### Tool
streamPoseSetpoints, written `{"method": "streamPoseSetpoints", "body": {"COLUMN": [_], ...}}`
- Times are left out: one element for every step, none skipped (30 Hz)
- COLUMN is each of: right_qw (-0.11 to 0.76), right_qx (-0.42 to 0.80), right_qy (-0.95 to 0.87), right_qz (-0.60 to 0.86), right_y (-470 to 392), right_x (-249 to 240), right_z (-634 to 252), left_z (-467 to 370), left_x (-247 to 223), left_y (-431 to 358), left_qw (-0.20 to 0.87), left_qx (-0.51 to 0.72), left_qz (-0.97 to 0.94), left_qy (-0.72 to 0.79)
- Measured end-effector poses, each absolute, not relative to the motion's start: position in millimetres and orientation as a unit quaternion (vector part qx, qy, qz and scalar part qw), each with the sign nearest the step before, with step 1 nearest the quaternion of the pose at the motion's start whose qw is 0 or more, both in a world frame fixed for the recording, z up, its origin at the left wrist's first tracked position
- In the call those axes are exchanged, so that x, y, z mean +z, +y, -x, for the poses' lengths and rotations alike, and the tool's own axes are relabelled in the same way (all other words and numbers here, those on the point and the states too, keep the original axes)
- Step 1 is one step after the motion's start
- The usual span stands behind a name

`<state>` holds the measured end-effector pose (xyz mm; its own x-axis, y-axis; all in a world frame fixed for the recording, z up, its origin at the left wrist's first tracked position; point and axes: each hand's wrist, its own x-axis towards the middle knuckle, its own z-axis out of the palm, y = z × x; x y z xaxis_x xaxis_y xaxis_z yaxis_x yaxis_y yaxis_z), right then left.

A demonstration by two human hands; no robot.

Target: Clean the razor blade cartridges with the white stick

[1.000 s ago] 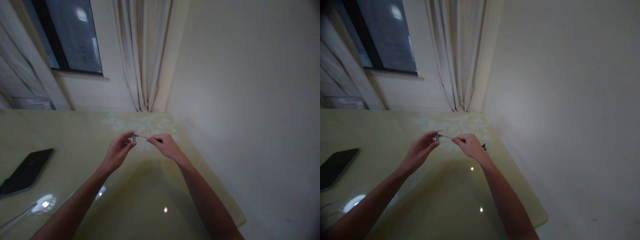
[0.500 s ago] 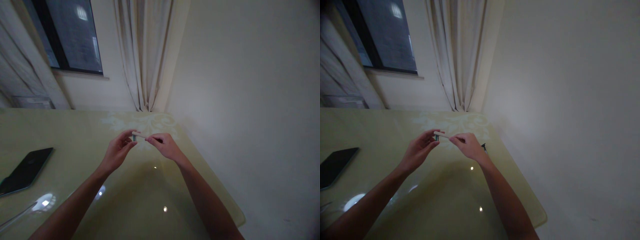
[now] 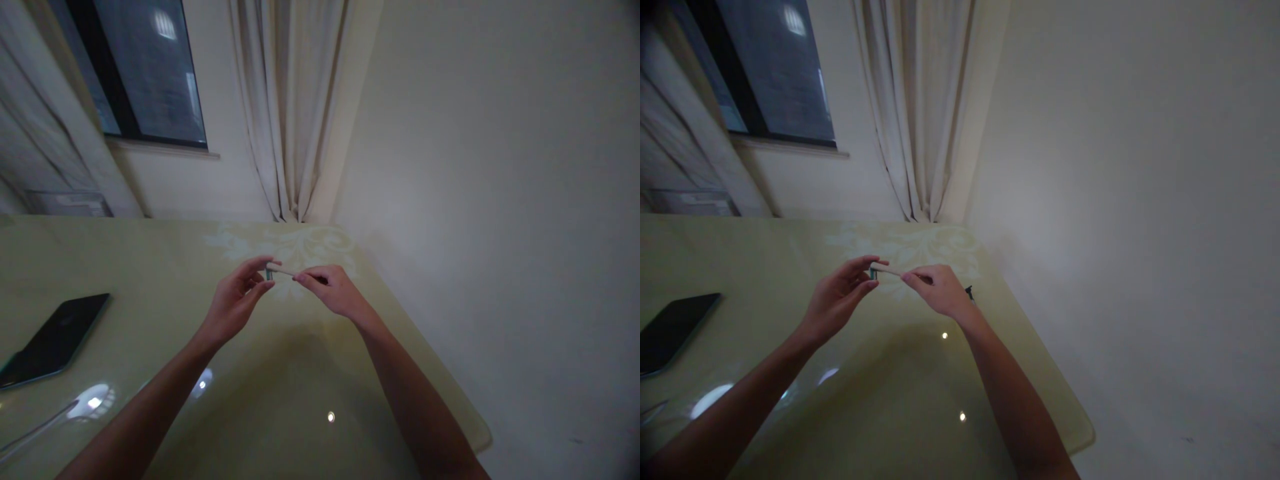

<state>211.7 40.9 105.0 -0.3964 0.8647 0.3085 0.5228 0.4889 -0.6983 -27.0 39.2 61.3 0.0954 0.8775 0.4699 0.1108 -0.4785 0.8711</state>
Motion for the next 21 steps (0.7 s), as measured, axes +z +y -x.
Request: {"method": "streamPoseSetpoints", "body": {"right_qw": [0.334,0.335,0.338,0.343,0.347,0.347,0.345,0.34,0.333,0.328,0.325,0.324,0.324,0.324,0.328,0.331,0.331,0.332,0.331,0.328,0.326], "right_qx": [0.249,0.242,0.239,0.242,0.25,0.262,0.273,0.282,0.286,0.283,0.276,0.266,0.255,0.248,0.245,0.249,0.257,0.264,0.268,0.268,0.262], "right_qy": [-0.794,-0.793,-0.792,-0.792,-0.792,-0.793,-0.794,-0.796,-0.797,-0.798,-0.798,-0.798,-0.797,-0.797,-0.796,-0.796,-0.798,-0.8,-0.803,-0.806,-0.808], "right_qz": [0.443,0.447,0.448,0.443,0.435,0.426,0.419,0.415,0.414,0.418,0.426,0.434,0.441,0.446,0.446,0.441,0.432,0.424,0.417,0.414,0.415], "right_y": [41.4,41.5,41.2,40.5,39.7,39.0,38.7,38.7,39.3,40.1,41.1,42.0,42.6,42.7,42.3,41.6,40.7,39.9,39.4,39.2,39.4], "right_x": [105.1,105.3,105.7,106.0,106.2,106.1,105.9,105.5,105.0,104.6,104.2,104.1,104.2,104.4,104.7,105.0,105.2,105.3,105.2,105.0,104.9], "right_z": [-212.6,-213.5,-214.0,-214.2,-214.0,-213.6,-213.3,-213.2,-213.5,-214.1,-215.1,-216.1,-216.9,-217.3,-217.1,-216.4,-215.3,-214.2,-213.3,-212.9,-213.1], "left_z": [27.2,27.2,27.0,26.6,26.1,25.6,25.2,24.9,24.9,25.0,25.3,25.6,25.9,26.1,26.2,26.3,26.2,26.3,26.3,26.5,26.7], "left_x": [60.0,58.7,57.8,57.5,58.0,59.3,60.9,62.7,64.2,65.1,65.4,65.1,64.4,63.5,62.6,61.9,61.4,61.0,60.7,60.3,59.8], "left_y": [40.2,41.1,41.8,42.0,41.6,40.7,39.6,38.3,37.4,36.8,36.7,37.1,37.9,38.7,39.4,39.9,40.2,40.3,40.2,40.2,40.3], "left_qw": [0.344,0.345,0.345,0.347,0.35,0.354,0.358,0.361,0.363,0.361,0.357,0.353,0.35,0.349,0.348,0.349,0.351,0.354,0.356,0.355,0.352], "left_qx": [0.559,0.561,0.563,0.565,0.566,0.567,0.568,0.57,0.571,0.573,0.573,0.572,0.57,0.568,0.566,0.566,0.567,0.569,0.57,0.572,0.572], "left_qz": [-0.651,-0.647,-0.645,-0.644,-0.645,-0.646,-0.646,-0.645,-0.644,-0.644,-0.644,-0.645,-0.647,-0.648,-0.648,-0.649,-0.648,-0.648,-0.648,-0.648,-0.649], "left_qy": [0.382,0.385,0.385,0.382,0.376,0.369,0.363,0.359,0.356,0.356,0.359,0.363,0.367,0.369,0.371,0.37,0.367,0.363,0.359,0.357,0.357]}}
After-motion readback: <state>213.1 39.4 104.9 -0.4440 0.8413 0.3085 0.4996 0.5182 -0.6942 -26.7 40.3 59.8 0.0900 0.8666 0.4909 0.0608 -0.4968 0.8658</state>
